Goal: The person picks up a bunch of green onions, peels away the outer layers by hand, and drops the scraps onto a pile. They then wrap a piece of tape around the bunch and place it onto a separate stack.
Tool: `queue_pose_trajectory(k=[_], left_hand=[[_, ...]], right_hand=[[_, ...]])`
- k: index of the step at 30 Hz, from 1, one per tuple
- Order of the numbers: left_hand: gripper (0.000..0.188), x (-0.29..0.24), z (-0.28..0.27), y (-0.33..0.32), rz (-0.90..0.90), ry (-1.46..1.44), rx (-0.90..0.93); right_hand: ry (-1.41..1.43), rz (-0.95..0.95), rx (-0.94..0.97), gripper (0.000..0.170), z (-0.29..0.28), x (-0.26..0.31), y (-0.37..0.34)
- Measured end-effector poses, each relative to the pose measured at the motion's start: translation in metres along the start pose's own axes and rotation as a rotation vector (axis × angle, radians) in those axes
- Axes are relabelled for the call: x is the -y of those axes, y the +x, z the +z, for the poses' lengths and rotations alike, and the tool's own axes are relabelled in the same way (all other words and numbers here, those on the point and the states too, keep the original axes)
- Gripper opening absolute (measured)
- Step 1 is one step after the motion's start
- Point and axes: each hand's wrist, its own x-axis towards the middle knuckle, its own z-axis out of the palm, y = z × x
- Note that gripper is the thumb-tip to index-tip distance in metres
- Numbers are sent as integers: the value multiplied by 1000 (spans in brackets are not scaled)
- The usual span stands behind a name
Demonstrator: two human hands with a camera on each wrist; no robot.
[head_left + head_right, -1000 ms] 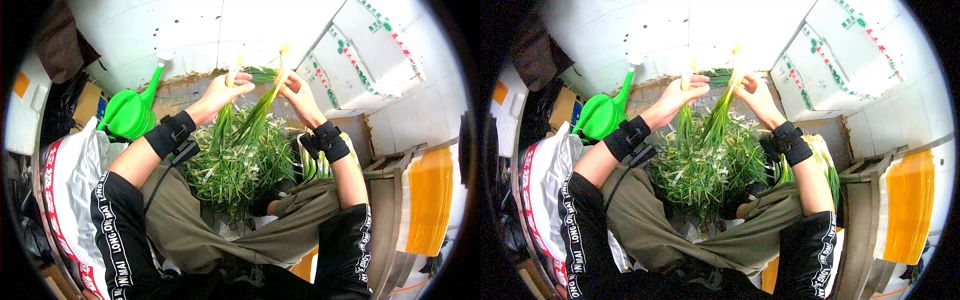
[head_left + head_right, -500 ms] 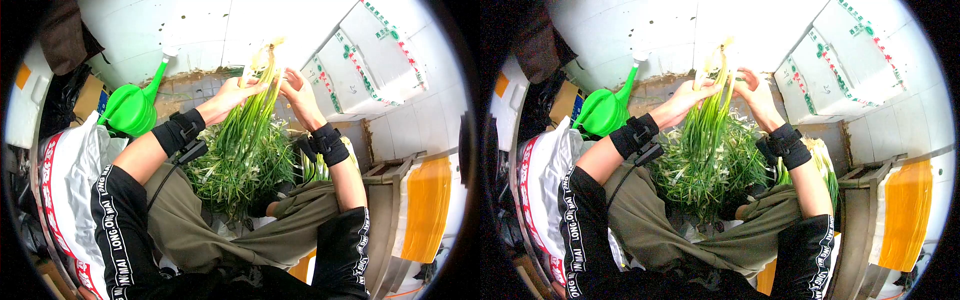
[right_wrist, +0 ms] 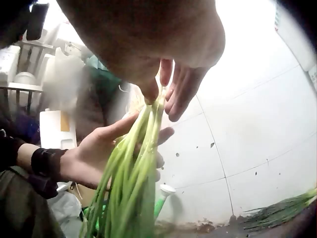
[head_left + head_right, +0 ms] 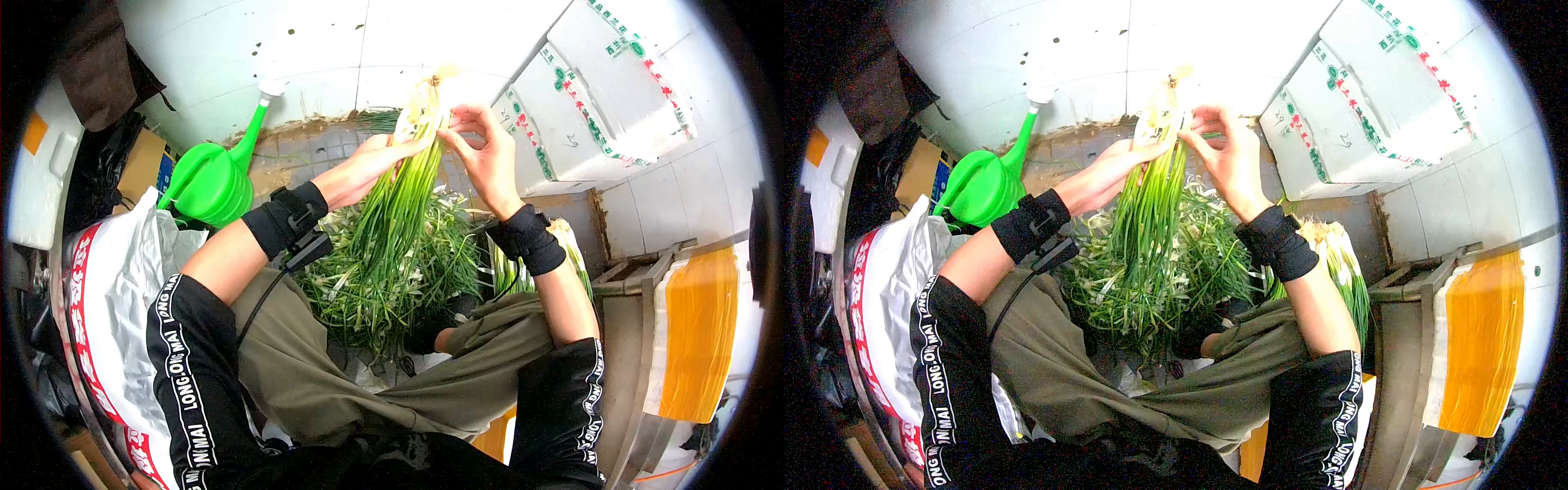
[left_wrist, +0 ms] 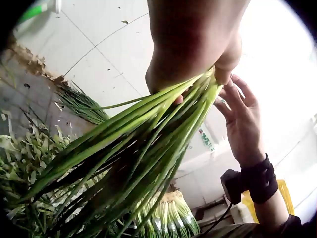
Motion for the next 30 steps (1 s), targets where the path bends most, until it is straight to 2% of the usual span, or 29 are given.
queue_pose_trajectory(k=[5, 6, 8, 10, 11, 13, 17, 20, 23, 28, 30], left_hand=[[41, 0, 1, -1, -48, 62, -4], [39, -1, 3, 0, -44, 94, -15], [40, -2, 6, -2, -51, 61, -2], [41, -2, 7, -2, -58, 30, 12], [42, -2, 7, -2, -57, 17, 24], [42, 0, 6, -1, -57, 4, 37], [42, 4, 4, -1, -83, 2, 28], [41, 2, 6, -3, -86, -16, 12], [38, 8, 8, -1, -88, 2, -32], [32, 6, 14, -3, -90, 48, -51], [30, 6, 12, -2, -95, 89, -54]], right_hand=[[-110, -40, -31, 25, -4, -5, -1], [-89, 4, -27, 21, -4, -3, -1], [-69, 49, -21, 17, -5, -2, -1], [-129, 0, -5, 12, -6, -3, 0], [-130, 0, -5, 12, -8, -2, 1], [-304, -157, -69, 14, -13, 1, 4], [-205, -137, -110, 20, -19, -5, 9], [-154, -199, 15, 30, -13, 0, 3], [-300, -163, -22, 29, -9, -5, 1], [-416, -147, -22, 18, -10, -9, 2], [-493, -225, -1, 14, -13, -8, 4]])
